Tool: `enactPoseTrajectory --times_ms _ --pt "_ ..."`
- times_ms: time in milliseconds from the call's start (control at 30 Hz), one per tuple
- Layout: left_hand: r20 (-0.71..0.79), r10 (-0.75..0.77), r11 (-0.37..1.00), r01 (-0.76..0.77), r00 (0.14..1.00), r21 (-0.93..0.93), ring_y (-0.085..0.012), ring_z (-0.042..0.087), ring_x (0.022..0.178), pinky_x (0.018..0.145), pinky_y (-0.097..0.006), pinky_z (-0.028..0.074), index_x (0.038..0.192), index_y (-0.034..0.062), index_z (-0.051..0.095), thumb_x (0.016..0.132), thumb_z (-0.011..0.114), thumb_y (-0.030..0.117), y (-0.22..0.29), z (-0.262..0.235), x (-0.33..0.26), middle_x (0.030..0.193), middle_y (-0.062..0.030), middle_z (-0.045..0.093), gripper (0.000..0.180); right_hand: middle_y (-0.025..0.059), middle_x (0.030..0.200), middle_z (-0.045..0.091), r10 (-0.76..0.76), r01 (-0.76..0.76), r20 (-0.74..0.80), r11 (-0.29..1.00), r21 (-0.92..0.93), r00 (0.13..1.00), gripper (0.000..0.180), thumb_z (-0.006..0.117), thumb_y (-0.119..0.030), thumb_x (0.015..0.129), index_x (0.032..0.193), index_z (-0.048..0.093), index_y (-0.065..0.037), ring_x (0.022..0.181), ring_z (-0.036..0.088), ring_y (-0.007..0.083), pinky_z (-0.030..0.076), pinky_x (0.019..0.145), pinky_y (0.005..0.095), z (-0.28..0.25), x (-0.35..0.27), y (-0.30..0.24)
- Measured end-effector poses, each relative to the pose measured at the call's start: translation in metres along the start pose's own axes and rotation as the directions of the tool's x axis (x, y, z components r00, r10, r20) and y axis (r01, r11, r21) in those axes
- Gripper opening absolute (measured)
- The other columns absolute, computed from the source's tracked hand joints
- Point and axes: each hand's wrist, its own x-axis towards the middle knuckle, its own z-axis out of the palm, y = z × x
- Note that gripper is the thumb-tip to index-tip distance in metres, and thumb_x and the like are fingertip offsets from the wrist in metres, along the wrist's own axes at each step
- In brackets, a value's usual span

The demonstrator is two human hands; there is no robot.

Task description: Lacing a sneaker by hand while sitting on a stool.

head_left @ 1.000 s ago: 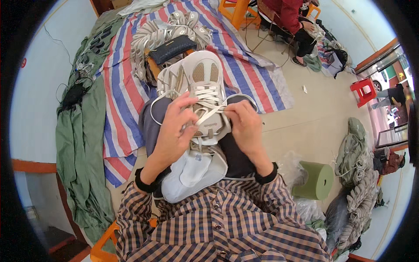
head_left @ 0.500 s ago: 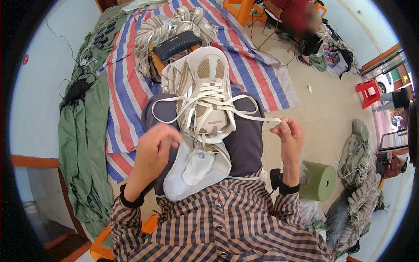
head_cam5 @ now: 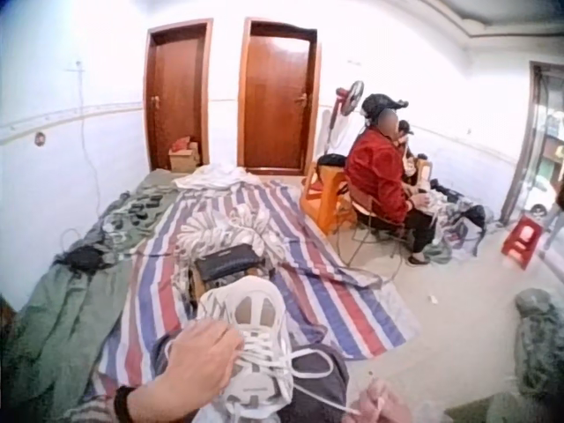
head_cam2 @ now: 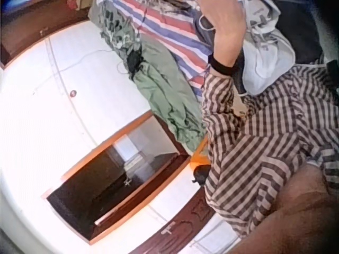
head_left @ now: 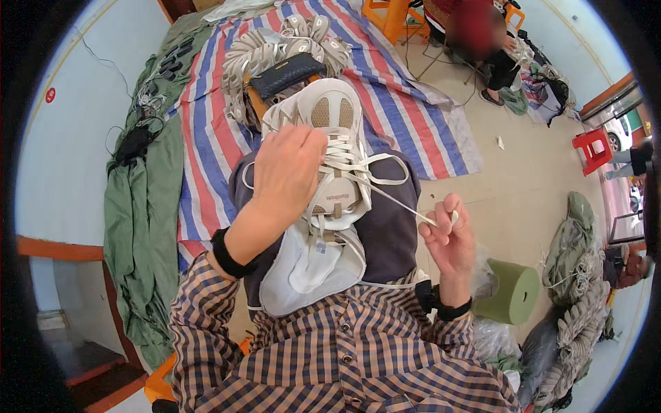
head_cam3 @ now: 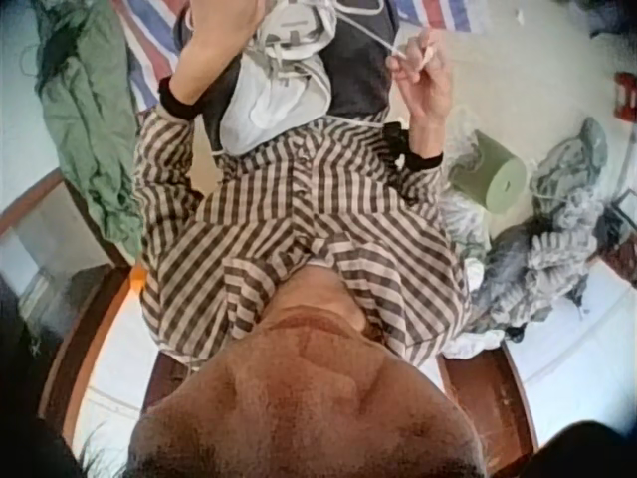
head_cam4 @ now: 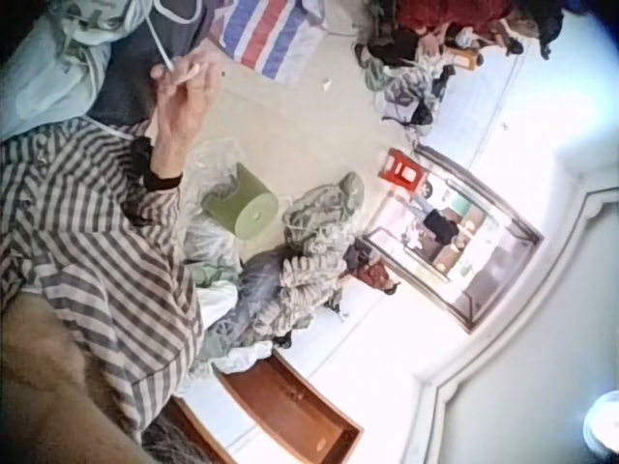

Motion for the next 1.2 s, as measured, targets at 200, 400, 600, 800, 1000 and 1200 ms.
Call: enactPoseTrajectory --times_ms 200,400,600,800,1000,1200 --pt "0.508 -0.103 0.972 0.196 0.855 -0.133 -0.0261 0.057 0.063 0.060 -0.036 0.045 0.083 0.0017 0.061 0.076 0.067 0.015 -0.025 -0.030 0.015 0.069 -0.0108 0.059 0.016 -0.0028 0.071 0.047 -0.172 0.016 -0.248 0.850 -0.527 0.954 0.008 0.056 -0.011 0.094 0.099 0.056 -0.005 0.058 0.041 0.0065 0.048 0.069 0.0297 -0.051 -0.025 -0.078" --pt "0.756 0.057 0.506 0.634 0.652 -0.585 -0.0056 0.049 0.078 0.071 -0.022 0.041 0.089 0.0022 0.063 0.089 0.064 0.020 -0.057 -0.019 0.022 0.083 0.0051 0.058 0.018 -0.0014 0.078 0.052 -0.372 0.179 -0.350 0.862 -0.475 0.860 0.011 0.050 -0.006 0.097 0.107 0.050 -0.004 0.058 0.041 0.0048 0.045 0.073 0.0225 -0.116 -0.087 -0.208" --pt "0.707 -0.052 0.492 0.634 0.705 -0.596 -0.0095 0.051 0.083 0.076 -0.024 0.042 0.090 0.0025 0.060 0.081 0.069 0.019 -0.054 -0.008 0.011 0.088 0.0011 0.056 0.021 -0.0002 0.077 0.053 -0.395 0.128 -0.513 0.868 -0.479 0.762 0.003 0.049 -0.005 0.097 0.098 0.047 -0.006 0.055 0.040 0.0060 0.045 0.072 0.0237 -0.178 -0.166 -0.257" --pt "0.379 -0.054 0.902 0.208 0.924 -0.377 -0.0248 0.055 0.088 0.080 -0.032 0.045 0.094 0.0024 0.054 0.069 0.071 0.013 -0.030 -0.009 -0.009 0.093 -0.0112 0.053 0.032 0.0014 0.074 0.053 -0.348 0.137 -0.596 0.919 -0.370 0.724 0.005 0.052 0.000 0.094 0.099 0.053 -0.002 0.053 0.044 0.0083 0.054 0.080 0.0329 -0.244 -0.210 -0.250" --pt "0.281 -0.220 0.888 0.312 0.934 -0.339 -0.0235 0.060 0.087 0.081 -0.033 0.048 0.102 0.0037 0.054 0.071 0.067 0.008 -0.017 -0.010 -0.022 0.091 -0.0109 0.059 0.034 0.0002 0.072 0.052 -0.427 0.127 -0.752 0.897 -0.424 0.502 0.006 0.052 0.002 0.093 0.095 0.054 -0.003 0.050 0.043 0.0081 0.053 0.076 0.0310 -0.232 -0.222 -0.228" --pt "0.092 -0.268 0.910 0.284 0.959 -0.301 -0.0257 0.062 0.083 0.076 -0.033 0.049 0.102 0.0049 0.055 0.071 0.066 0.004 -0.005 -0.002 -0.033 0.088 -0.0100 0.061 0.033 -0.0016 0.072 0.055 -0.353 -0.447 -0.690 0.561 -0.697 0.632 0.006 0.053 -0.006 0.092 0.092 0.059 -0.004 0.055 0.048 0.0074 0.045 0.060 0.0242 -0.173 -0.174 -0.186"
